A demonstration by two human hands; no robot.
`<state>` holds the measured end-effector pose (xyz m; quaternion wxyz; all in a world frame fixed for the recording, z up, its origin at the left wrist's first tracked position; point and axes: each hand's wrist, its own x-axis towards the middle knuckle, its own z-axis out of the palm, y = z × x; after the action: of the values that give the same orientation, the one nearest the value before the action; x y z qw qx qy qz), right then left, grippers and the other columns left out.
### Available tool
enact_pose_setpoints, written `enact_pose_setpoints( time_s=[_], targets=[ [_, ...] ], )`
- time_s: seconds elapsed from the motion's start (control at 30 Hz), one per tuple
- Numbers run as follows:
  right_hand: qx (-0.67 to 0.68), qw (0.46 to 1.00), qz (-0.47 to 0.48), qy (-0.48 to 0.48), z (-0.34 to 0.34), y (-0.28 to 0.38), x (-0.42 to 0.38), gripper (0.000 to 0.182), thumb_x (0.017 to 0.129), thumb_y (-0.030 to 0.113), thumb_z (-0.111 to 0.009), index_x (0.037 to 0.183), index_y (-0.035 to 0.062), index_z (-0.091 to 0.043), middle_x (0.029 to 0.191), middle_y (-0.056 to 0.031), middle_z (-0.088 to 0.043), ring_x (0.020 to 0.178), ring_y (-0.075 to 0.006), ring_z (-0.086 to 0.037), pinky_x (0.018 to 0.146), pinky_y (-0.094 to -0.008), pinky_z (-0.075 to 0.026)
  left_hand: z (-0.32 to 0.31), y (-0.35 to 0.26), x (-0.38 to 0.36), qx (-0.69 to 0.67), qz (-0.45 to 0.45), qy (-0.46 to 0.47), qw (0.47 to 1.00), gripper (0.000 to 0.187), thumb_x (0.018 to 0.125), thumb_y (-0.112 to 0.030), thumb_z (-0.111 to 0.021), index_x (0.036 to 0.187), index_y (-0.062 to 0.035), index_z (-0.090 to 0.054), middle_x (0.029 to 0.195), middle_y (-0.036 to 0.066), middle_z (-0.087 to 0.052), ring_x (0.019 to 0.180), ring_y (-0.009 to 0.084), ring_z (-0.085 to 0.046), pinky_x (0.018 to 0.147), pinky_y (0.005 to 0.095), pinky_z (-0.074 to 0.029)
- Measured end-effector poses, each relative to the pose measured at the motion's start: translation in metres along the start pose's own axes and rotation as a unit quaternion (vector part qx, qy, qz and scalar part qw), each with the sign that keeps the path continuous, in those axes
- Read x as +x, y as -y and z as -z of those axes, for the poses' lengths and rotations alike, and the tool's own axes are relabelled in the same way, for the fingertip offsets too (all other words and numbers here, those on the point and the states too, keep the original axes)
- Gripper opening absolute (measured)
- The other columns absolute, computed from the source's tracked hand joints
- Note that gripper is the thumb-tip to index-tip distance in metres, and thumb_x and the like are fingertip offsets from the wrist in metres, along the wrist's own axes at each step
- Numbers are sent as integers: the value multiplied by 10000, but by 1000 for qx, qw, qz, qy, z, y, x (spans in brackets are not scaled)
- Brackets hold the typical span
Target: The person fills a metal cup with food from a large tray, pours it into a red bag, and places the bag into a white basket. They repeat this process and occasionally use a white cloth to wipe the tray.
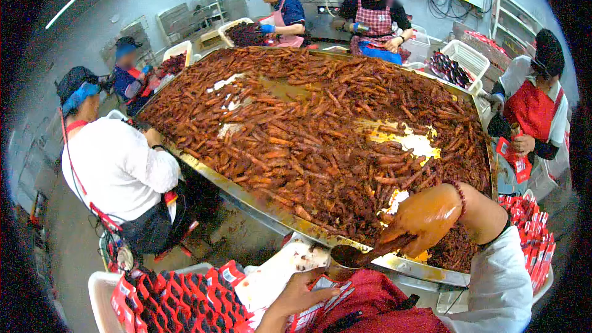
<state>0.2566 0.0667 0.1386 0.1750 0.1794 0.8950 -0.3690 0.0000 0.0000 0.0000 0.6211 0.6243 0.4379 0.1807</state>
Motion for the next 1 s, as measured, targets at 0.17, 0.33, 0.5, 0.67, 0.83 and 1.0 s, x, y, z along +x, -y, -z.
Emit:
enact_pose_setpoints(
  time_s=[0.17,0.33,0.5,0.67,0.83,1.0],
  targets=[
    [-43,966,17,-255,-9,15,41,444,751,257,-574,1091,-8,-469,1017,-202,-532,922,-320,-526,786,-367,-433,3,-17,-16,-38,-5,11,999,395,694,-237,-670,1005,-18,-562,929,79,-609,853,155,-556,785,287,-416],
    [95,960,-44,-260,-7,33,55,285,795,352,-535,929,102,-566,665,-122,-564,563,-268,-558,504,-347,-444,10,-10,-26,-51,-131,-51,989,380,698,-205,-664,1002,-3,-558,963,79,-600,875,147,-549,800,279,-409],
    [2,982,-5,-189,-25,53,84,403,805,472,-445,928,99,-536,636,-147,-561,525,-316,-547,446,-388,-424,21,1,-43,108,-148,-127,975,423,688,-150,-657,1069,-26,-521,958,135,-589,879,225,-573,785,300,-424],
    [-106,981,78,-143,-46,43,121,315,832,446,-393,948,204,-559,526,-126,-509,423,-279,-492,383,-387,-388,37,-1,-78,193,-189,-176,946,472,670,-162,-662,1087,-31,-485,939,132,-578,842,277,-576,738,323,-453],
    [292,889,108,-335,-35,49,121,261,824,269,-475,963,75,-581,757,-96,-596,673,-188,-564,629,-306,-448,103,-25,-184,403,-226,-376,803,289,649,-47,-559,936,-59,-585,903,71,-607,843,230,-586,740,350,-466],
    [361,871,-40,-332,-53,18,105,260,842,242,-454,977,44,-555,848,-46,-584,794,-119,-526,713,-275,-426,144,27,-290,299,-52,-690,657,254,644,-47,-592,896,-35,-561,868,69,-562,813,200,-547,742,331,-435]
  ],
)
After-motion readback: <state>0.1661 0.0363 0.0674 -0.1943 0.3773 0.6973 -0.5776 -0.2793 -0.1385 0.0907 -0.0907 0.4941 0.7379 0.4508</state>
